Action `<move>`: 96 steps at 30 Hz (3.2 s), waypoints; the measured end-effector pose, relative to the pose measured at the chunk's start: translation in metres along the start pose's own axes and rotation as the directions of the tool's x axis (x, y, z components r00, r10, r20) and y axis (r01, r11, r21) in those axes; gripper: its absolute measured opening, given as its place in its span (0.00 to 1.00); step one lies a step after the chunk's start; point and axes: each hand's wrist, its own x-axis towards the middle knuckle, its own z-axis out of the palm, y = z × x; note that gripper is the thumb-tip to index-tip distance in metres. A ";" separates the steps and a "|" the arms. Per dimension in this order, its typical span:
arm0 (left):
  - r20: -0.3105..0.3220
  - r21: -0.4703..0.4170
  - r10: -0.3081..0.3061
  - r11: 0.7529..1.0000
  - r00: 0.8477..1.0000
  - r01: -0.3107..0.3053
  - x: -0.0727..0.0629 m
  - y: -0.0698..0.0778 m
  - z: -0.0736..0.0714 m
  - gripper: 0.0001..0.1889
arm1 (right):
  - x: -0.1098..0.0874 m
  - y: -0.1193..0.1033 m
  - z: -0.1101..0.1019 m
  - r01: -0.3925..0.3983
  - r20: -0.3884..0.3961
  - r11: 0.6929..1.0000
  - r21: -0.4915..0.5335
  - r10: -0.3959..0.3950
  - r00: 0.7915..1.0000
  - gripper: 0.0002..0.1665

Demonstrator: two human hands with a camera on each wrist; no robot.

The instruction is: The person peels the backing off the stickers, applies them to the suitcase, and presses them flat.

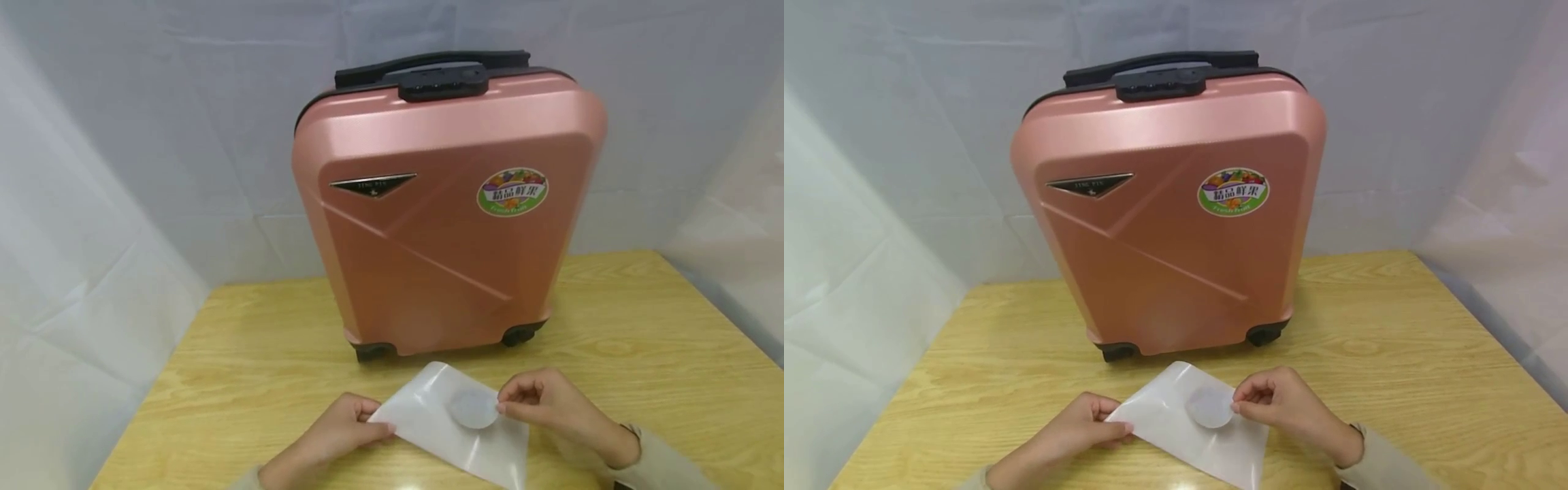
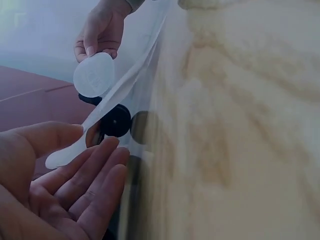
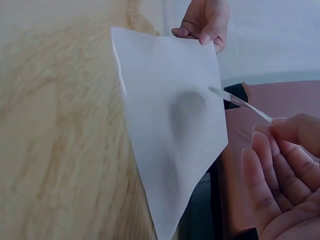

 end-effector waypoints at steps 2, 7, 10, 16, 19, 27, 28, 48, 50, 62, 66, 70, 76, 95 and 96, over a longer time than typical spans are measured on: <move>0.002 0.032 0.016 0.999 1.000 -0.016 -0.001 0.001 -0.001 0.11 | 0.000 0.000 0.000 0.005 -0.006 1.000 0.000 -0.005 1.000 0.03; 0.040 0.088 0.059 0.994 0.997 -0.062 -0.002 0.003 -0.006 0.12 | 0.001 0.000 0.002 0.015 -0.010 1.000 0.002 -0.015 1.000 0.03; 0.066 0.109 0.063 0.992 0.996 -0.070 -0.002 0.005 -0.009 0.13 | 0.001 0.000 0.002 0.019 -0.011 1.000 0.001 -0.019 1.000 0.04; 0.114 0.159 0.090 0.981 0.989 -0.108 -0.003 0.014 -0.018 0.16 | 0.003 -0.001 0.004 0.028 -0.035 1.000 -0.001 -0.028 0.999 0.04; 0.107 0.227 0.115 0.964 0.988 -0.137 -0.004 0.019 -0.023 0.19 | 0.003 -0.002 0.004 0.036 -0.045 0.999 -0.012 -0.037 0.998 0.04; 0.075 0.375 0.150 0.912 0.986 -0.167 -0.003 0.034 -0.026 0.23 | 0.007 -0.006 0.007 0.022 -0.061 0.999 -0.028 -0.023 0.998 0.02; 0.075 0.389 0.162 0.904 0.984 -0.178 -0.002 0.036 -0.025 0.23 | 0.007 -0.007 0.007 0.011 -0.066 1.000 -0.028 -0.013 0.998 0.01; 0.115 0.370 0.376 0.843 0.919 -0.391 0.020 0.069 0.012 0.15 | 0.024 -0.017 0.018 0.002 -0.205 0.999 -0.055 -0.013 0.979 0.03; 0.116 0.354 0.384 0.846 0.916 -0.399 0.021 0.072 0.014 0.15 | 0.025 -0.017 0.018 0.011 -0.213 0.998 -0.068 -0.025 0.977 0.03; 0.118 0.355 0.430 0.824 0.895 -0.442 0.030 0.082 0.036 0.12 | 0.032 -0.021 0.019 0.061 -0.223 0.998 -0.023 -0.065 0.973 0.02; 0.099 0.334 0.441 0.830 0.892 -0.447 0.032 0.081 0.039 0.12 | 0.032 -0.022 0.020 0.072 -0.229 0.997 -0.023 -0.075 0.971 0.02; 0.070 0.321 0.440 0.840 0.895 -0.438 0.034 0.083 0.042 0.12 | 0.033 -0.024 0.020 0.079 -0.241 0.996 -0.051 -0.089 0.966 0.03; 0.029 0.304 0.414 0.863 0.910 -0.403 0.036 0.084 0.046 0.10 | 0.034 -0.026 0.022 0.111 -0.246 0.989 -0.099 -0.133 0.960 0.04; -0.097 0.217 0.351 0.921 0.931 -0.324 0.046 0.081 0.050 0.07 | 0.041 -0.027 0.029 0.283 -0.260 0.912 -0.296 -0.362 0.895 0.11; -0.104 0.208 0.348 0.924 0.932 -0.322 0.046 0.080 0.050 0.07 | 0.041 -0.027 0.029 0.285 -0.259 0.909 -0.303 -0.367 0.894 0.11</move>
